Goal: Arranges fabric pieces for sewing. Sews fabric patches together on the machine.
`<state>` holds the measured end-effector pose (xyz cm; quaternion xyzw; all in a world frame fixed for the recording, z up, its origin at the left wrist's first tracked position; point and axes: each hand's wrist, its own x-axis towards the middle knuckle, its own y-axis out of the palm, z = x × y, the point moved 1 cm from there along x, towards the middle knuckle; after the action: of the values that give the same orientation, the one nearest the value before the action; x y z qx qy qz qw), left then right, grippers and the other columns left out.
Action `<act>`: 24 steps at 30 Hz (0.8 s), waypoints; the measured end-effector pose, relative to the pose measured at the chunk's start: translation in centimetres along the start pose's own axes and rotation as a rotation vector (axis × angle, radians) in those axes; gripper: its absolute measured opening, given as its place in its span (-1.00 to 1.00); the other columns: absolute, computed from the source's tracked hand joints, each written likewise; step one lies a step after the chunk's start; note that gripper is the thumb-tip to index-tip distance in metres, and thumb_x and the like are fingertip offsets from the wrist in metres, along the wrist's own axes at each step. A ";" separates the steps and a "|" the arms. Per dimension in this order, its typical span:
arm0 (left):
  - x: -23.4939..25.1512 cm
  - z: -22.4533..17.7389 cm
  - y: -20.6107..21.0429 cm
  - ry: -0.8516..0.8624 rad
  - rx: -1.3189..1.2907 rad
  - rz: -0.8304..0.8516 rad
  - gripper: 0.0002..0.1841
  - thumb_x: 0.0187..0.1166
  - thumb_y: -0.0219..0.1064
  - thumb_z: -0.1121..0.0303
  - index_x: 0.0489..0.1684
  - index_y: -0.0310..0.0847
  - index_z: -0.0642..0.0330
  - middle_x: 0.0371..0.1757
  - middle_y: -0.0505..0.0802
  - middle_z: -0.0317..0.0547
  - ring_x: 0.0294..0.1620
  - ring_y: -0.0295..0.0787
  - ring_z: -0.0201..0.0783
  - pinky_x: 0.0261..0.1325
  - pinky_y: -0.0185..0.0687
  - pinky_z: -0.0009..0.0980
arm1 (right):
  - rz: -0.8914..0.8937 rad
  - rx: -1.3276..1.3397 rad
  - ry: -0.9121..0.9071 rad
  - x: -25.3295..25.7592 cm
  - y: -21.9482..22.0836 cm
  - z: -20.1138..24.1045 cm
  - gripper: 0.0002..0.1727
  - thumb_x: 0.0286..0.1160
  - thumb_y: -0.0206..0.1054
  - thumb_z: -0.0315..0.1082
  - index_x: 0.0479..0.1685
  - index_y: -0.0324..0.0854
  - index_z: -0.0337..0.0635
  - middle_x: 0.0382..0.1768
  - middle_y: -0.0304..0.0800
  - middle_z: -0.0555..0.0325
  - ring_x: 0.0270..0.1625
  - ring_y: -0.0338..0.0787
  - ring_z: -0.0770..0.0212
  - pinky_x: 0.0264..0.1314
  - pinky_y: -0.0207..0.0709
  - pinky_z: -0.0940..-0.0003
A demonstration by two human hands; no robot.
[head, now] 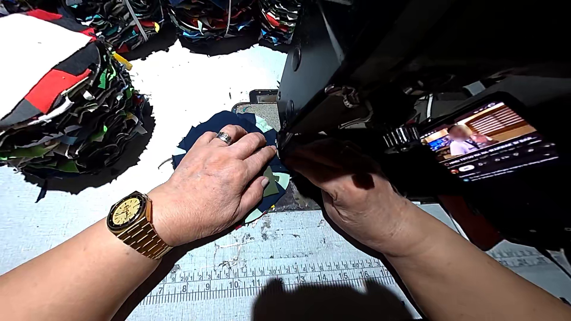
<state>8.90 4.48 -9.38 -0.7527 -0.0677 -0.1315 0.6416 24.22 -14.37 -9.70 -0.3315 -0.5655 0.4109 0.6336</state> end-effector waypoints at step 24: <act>0.0 1.6 -0.4 0.118 -0.119 0.017 -0.51 0.81 -0.07 0.11 0.54 0.63 0.00 0.61 0.64 -0.14 0.74 0.37 -0.07 0.76 0.23 0.01 | -0.102 0.115 -0.101 -0.1 -0.3 0.2 -0.70 0.63 0.19 -0.56 0.11 0.83 -0.28 0.11 0.84 -0.09 0.24 0.78 0.02 0.34 0.62 0.13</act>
<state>8.96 6.09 -9.28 -0.7808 -0.0154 -0.1741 0.5999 24.10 -14.65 -9.46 -0.2443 -0.5885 0.4262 0.6421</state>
